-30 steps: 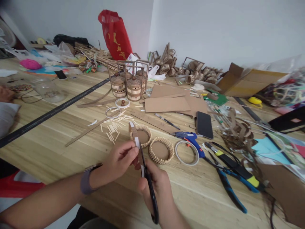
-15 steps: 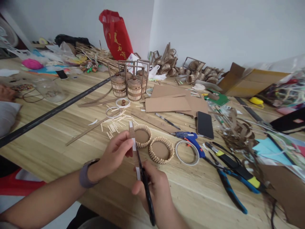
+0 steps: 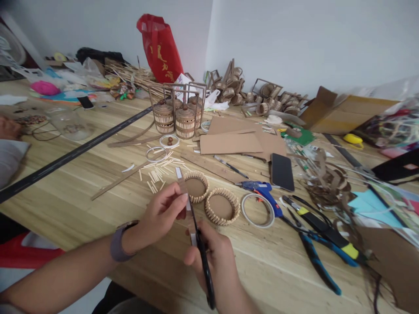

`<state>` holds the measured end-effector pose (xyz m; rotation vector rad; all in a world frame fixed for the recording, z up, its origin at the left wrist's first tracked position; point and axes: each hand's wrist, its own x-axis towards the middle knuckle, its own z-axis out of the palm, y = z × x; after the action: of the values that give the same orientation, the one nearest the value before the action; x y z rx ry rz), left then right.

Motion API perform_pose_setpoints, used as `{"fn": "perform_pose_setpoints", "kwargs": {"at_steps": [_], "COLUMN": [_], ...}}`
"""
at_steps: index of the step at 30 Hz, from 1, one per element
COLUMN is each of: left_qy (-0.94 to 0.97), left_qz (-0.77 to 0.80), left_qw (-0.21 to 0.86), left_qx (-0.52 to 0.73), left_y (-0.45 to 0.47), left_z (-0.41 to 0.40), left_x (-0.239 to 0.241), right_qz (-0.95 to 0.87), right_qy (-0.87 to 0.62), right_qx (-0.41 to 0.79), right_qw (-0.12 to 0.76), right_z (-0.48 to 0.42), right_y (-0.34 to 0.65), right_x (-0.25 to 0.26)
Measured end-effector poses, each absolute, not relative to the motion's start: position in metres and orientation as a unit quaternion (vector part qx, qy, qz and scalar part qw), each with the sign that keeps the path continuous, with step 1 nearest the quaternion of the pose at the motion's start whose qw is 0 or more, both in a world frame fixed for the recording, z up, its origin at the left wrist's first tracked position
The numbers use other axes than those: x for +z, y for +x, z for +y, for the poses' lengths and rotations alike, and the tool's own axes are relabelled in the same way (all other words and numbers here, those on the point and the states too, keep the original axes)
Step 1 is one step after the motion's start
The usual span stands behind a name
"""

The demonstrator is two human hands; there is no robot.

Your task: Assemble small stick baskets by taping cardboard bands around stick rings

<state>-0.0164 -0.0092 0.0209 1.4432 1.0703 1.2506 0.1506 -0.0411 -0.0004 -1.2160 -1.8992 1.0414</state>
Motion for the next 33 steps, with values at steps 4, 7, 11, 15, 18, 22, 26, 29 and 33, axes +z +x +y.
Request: {"fn": "perform_pose_setpoints", "kwargs": {"at_steps": [4,7,11,15,18,22,26,29,33], "left_qy": [0.588,0.6,0.6,0.595,0.594,0.588,0.59,0.589,0.59], "left_qz": [0.438,0.434,0.423,0.41,0.402,0.391,0.391,0.39,0.391], "left_qw": [0.454,0.451,0.47,0.486,0.489,0.502,0.519,0.528,0.528], "left_qx": [0.507,0.498,0.49,0.492,0.496,0.499,0.479,0.471,0.47], "left_y": [-0.0161,-0.0151,-0.0139,-0.0141,-0.0141,-0.0134,-0.0132,-0.0133,-0.0129], "left_z": [-0.0096,-0.0104,-0.0113,-0.0117,-0.0113,-0.0108,-0.0121,-0.0131,-0.0128], "left_x": [0.0221,0.0219,0.0198,0.0193,0.0196,0.0199,0.0201,0.0205,0.0216], "right_qz": [-0.729,-0.733,-0.729,-0.721,-0.722,-0.734,-0.739,-0.739,-0.741], "right_qy": [-0.455,-0.445,-0.441,-0.456,-0.465,-0.45,-0.433,-0.432,-0.434], "right_qx": [0.396,0.399,0.4,0.397,0.387,0.376,0.37,0.371,0.374], "right_qw": [0.324,0.326,0.339,0.34,0.337,0.344,0.361,0.36,0.35], "right_z": [-0.0404,-0.0394,-0.0394,-0.0403,-0.0405,-0.0399,-0.0379,-0.0365,-0.0357], "right_y": [0.1519,0.1518,0.1508,0.1515,0.1522,0.1504,0.1475,0.1476,0.149], "right_x": [-0.0019,-0.0005,0.0018,-0.0002,-0.0019,0.0014,0.007,0.0069,0.0043]}}
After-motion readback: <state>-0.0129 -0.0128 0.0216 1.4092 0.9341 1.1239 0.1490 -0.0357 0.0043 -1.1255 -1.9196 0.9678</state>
